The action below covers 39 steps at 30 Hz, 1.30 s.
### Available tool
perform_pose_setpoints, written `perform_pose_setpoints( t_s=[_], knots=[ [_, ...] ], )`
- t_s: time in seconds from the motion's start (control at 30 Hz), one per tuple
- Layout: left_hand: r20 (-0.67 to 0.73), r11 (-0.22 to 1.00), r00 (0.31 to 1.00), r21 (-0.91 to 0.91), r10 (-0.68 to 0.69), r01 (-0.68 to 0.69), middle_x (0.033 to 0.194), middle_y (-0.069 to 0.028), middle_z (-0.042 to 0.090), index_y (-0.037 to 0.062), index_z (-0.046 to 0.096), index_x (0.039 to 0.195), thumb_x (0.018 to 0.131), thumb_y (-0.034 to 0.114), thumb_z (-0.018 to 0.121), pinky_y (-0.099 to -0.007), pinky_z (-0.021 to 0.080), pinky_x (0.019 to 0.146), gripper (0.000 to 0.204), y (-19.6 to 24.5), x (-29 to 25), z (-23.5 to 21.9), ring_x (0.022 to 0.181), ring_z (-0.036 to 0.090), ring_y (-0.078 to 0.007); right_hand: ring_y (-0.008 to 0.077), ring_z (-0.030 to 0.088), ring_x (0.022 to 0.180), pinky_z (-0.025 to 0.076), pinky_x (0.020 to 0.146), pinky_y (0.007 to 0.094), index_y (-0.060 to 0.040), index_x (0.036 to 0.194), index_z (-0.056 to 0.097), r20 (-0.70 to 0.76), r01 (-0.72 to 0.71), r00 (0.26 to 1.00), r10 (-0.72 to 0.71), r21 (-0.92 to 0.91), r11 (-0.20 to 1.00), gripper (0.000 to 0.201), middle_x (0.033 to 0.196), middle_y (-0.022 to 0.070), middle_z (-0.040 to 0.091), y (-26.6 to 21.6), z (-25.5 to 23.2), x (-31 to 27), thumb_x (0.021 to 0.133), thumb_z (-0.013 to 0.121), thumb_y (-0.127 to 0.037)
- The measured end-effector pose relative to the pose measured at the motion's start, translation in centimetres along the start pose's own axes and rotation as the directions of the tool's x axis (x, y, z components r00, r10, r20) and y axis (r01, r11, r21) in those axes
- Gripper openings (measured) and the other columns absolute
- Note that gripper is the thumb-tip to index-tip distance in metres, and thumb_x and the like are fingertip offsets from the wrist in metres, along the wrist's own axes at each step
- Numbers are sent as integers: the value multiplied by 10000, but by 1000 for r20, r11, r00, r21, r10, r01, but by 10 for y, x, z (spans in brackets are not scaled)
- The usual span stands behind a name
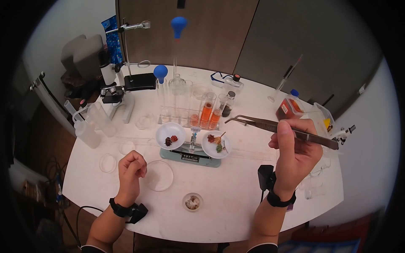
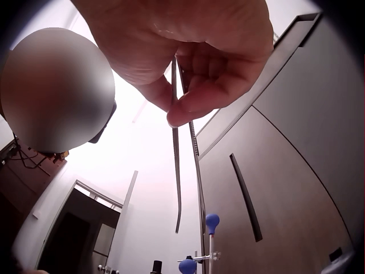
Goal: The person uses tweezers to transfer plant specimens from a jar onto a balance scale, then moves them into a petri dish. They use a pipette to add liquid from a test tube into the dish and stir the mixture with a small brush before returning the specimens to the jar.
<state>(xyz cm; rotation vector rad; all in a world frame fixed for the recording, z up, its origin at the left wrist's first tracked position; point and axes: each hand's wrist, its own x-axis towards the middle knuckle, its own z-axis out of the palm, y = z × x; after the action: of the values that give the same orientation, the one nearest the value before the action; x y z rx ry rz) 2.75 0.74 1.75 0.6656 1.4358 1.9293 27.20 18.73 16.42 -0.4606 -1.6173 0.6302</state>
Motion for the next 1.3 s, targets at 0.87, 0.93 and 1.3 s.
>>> perform_pose_setpoints(
  t_s=[0.87,0.93,1.3],
  knots=[
    [22,999,1000,-33,18,-17,651,14,531,69,547,753,859,108,528,-195,305,511,115,-6,2,-5,552,437,-44,39,550,485,400,458,174,39,769,624,237,-151,950,205,-225,963,165,582,17,604,33,18,2,873,672,-80],
    [21,999,1000,-29,21,-20,649,14,530,69,547,753,859,107,527,-195,303,511,115,-6,2,-5,552,437,-44,41,553,484,407,459,176,36,772,623,228,-144,954,195,-224,964,163,583,18,607,33,19,3,877,667,-82],
    [19,999,1000,-34,16,-16,653,12,534,66,551,755,856,107,531,-195,302,505,111,-7,2,-5,551,440,-43,51,562,481,440,448,188,41,778,623,225,-154,954,197,-196,968,154,576,26,601,32,23,0,884,643,-69]
  ],
)
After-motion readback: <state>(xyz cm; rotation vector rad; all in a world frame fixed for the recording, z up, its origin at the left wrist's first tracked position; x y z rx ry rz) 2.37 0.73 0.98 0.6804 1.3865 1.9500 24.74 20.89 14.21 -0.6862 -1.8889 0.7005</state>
